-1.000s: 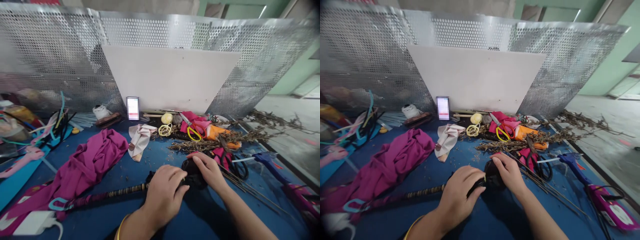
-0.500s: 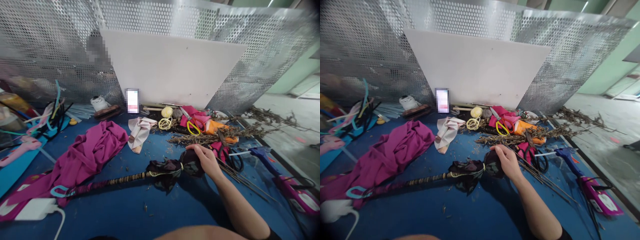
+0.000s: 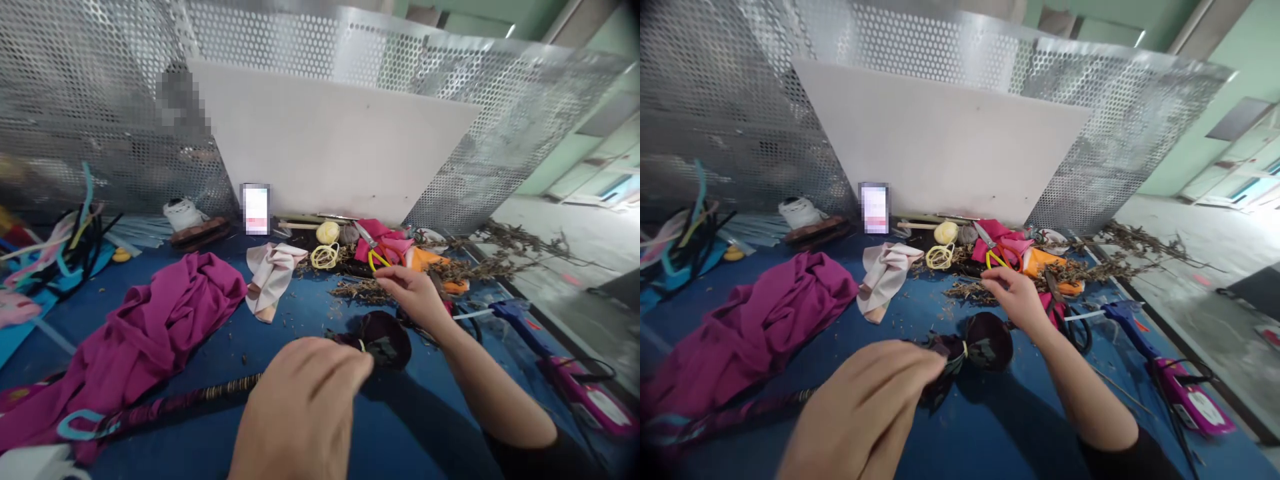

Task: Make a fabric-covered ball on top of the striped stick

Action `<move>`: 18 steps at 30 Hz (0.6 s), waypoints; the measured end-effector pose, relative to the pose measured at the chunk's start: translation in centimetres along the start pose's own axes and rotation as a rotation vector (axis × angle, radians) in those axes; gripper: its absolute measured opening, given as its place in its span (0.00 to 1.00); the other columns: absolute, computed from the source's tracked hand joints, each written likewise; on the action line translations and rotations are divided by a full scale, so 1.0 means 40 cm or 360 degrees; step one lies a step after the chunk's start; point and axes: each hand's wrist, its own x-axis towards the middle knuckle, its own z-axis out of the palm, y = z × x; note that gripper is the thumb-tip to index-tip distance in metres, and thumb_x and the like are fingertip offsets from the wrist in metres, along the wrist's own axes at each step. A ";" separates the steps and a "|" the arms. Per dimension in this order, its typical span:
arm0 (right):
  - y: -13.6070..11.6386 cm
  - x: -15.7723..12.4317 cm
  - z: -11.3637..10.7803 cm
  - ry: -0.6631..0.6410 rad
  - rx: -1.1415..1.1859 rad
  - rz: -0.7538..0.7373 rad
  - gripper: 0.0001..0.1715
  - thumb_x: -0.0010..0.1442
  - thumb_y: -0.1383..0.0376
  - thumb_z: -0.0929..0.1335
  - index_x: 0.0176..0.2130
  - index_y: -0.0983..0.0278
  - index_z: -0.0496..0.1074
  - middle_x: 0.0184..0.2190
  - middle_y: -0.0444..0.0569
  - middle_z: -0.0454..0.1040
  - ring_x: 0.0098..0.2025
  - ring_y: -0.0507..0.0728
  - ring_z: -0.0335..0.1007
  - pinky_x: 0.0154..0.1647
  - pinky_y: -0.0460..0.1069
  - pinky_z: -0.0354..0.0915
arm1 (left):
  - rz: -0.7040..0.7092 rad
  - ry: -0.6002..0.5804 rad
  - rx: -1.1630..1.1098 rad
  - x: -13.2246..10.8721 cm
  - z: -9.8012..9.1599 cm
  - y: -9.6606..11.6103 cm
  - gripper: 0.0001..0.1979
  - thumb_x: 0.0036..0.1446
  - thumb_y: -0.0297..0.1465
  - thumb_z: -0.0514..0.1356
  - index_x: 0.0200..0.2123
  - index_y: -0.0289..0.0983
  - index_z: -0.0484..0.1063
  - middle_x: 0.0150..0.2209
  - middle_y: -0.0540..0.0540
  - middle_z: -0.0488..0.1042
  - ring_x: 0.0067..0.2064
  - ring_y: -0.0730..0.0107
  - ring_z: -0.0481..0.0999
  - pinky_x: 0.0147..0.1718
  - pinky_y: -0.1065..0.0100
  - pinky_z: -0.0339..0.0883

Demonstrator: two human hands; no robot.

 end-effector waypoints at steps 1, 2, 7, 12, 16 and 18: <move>-0.007 0.042 -0.004 0.0025 -0.0208 -0.0011 0.16 0.60 0.58 0.65 0.42 0.64 0.76 0.36 0.48 0.80 0.36 0.56 0.75 0.38 0.48 0.69 | -0.0009 -0.0028 0.0047 0.014 0.015 -0.015 0.14 0.60 0.23 0.52 0.44 0.38 0.74 0.39 0.46 0.80 0.40 0.65 0.79 0.43 0.62 0.75; -0.015 0.086 -0.004 0.0052 -0.0289 -0.0016 0.15 0.59 0.59 0.66 0.43 0.64 0.75 0.39 0.48 0.79 0.38 0.56 0.75 0.41 0.48 0.68 | -0.0057 -0.0042 0.0092 0.021 0.035 -0.031 0.12 0.58 0.23 0.54 0.43 0.36 0.73 0.39 0.44 0.80 0.39 0.62 0.79 0.40 0.60 0.76; -0.050 0.290 0.046 0.0089 -0.0657 0.0031 0.21 0.56 0.62 0.70 0.49 0.65 0.72 0.47 0.55 0.76 0.48 0.61 0.72 0.49 0.52 0.65 | -0.0212 -0.0363 0.0089 -0.015 0.130 -0.089 0.13 0.50 0.19 0.58 0.39 0.36 0.72 0.38 0.43 0.78 0.39 0.57 0.77 0.41 0.53 0.75; -0.066 0.376 0.132 0.0083 -0.0933 0.0162 0.26 0.55 0.59 0.69 0.48 0.75 0.71 0.46 0.69 0.73 0.48 0.69 0.72 0.46 0.57 0.66 | -0.0184 -0.0390 0.0047 -0.052 0.153 -0.114 0.14 0.53 0.18 0.53 0.41 0.37 0.70 0.39 0.43 0.77 0.38 0.60 0.76 0.39 0.57 0.74; -0.064 0.385 0.182 0.0104 -0.0963 0.0213 0.28 0.54 0.64 0.70 0.50 0.79 0.68 0.51 0.75 0.68 0.51 0.71 0.68 0.49 0.59 0.65 | -0.0242 -0.0370 0.0044 -0.064 0.162 -0.120 0.13 0.53 0.20 0.55 0.42 0.38 0.69 0.40 0.43 0.76 0.39 0.58 0.76 0.40 0.56 0.72; -0.058 0.385 0.191 0.0128 -0.0902 0.0211 0.28 0.51 0.68 0.71 0.50 0.78 0.68 0.51 0.75 0.67 0.53 0.71 0.66 0.51 0.60 0.63 | -0.0255 -0.0373 0.0045 -0.067 0.167 -0.122 0.14 0.52 0.20 0.55 0.42 0.38 0.69 0.40 0.43 0.76 0.39 0.58 0.76 0.40 0.57 0.72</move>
